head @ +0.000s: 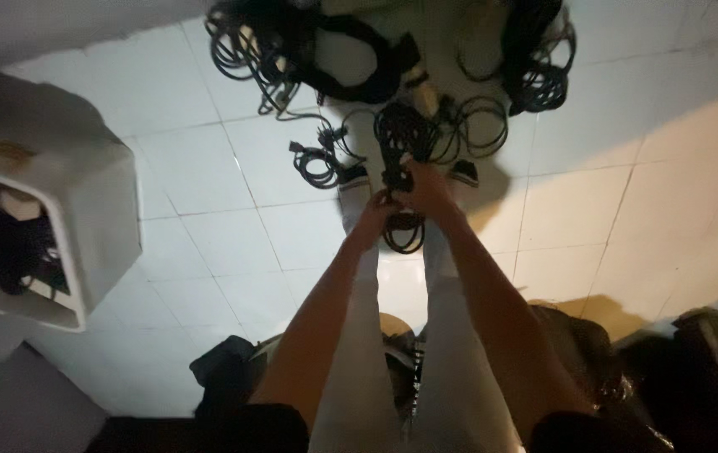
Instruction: The person picks up tangled power and audio cables from a bin and a pile on the floor, gathers them into a bundle, and places the bundle back into the bin.
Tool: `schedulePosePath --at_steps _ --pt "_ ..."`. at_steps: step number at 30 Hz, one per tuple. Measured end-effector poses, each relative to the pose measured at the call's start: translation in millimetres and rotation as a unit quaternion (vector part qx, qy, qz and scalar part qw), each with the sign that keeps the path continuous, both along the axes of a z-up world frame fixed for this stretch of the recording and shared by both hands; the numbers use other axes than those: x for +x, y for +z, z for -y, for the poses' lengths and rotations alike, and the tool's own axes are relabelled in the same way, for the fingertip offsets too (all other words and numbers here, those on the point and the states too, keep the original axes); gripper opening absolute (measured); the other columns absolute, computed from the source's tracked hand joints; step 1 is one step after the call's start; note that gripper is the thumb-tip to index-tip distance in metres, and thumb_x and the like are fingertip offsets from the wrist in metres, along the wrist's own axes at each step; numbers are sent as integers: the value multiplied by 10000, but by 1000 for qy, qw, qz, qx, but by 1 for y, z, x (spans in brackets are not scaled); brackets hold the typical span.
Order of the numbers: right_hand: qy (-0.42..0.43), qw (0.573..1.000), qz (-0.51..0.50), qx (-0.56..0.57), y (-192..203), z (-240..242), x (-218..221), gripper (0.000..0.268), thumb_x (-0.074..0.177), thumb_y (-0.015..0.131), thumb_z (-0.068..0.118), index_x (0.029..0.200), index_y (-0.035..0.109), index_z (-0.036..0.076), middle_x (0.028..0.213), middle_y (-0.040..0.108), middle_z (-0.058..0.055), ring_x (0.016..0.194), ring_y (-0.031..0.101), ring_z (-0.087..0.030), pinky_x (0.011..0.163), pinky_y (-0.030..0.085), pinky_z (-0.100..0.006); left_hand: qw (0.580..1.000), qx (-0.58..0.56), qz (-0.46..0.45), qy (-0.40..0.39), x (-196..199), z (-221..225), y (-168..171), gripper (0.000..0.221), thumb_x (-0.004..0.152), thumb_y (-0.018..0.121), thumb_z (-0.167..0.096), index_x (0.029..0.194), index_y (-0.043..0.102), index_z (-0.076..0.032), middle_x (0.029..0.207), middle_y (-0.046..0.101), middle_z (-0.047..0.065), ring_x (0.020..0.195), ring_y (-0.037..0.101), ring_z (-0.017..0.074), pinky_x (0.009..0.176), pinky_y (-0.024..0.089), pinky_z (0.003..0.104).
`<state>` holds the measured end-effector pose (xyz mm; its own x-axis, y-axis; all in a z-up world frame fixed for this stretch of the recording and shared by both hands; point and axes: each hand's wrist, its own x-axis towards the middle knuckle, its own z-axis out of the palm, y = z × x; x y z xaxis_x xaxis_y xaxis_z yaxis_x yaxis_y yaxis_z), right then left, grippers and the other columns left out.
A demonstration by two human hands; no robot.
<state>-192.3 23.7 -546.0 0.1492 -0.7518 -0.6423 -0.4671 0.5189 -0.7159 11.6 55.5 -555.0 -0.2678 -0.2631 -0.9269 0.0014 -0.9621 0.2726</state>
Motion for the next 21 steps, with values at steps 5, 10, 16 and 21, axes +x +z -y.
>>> schedulePosePath --at_steps 5,10,16,21 --pt "-32 998 -23 -57 65 1 -5 695 827 802 430 1361 584 42 1330 597 -229 1248 539 -394 1033 457 -533 922 -223 75 -306 -4 18 82 293 1163 523 -180 1220 744 4 1174 747 126 1064 765 202 959 610 296" --pt "-43 992 -9 -115 111 -5 -19 716 940 730 438 1445 480 -5 1440 483 -253 1289 503 -413 1050 423 -529 904 -309 50 -290 -23 41 155 284 987 613 -145 1235 630 -7 1151 690 134 1001 712 218 882 596 379" --pt "15 994 20 -110 214 2 -15 493 1018 616 355 1415 568 67 1412 571 -180 1279 567 -342 1096 455 -463 995 -44 -29 90 -38 51 264 302 1046 559 -266 1102 630 22 992 694 150 848 702 251 737 613 423" --pt "28 982 65 -177 311 4 -31 448 950 611 184 1369 545 37 1307 548 -199 1211 554 -350 1021 463 -465 993 -50 -69 76 -34 64 330 329 1029 469 -296 1074 694 -61 950 713 107 788 686 208 662 585 362"
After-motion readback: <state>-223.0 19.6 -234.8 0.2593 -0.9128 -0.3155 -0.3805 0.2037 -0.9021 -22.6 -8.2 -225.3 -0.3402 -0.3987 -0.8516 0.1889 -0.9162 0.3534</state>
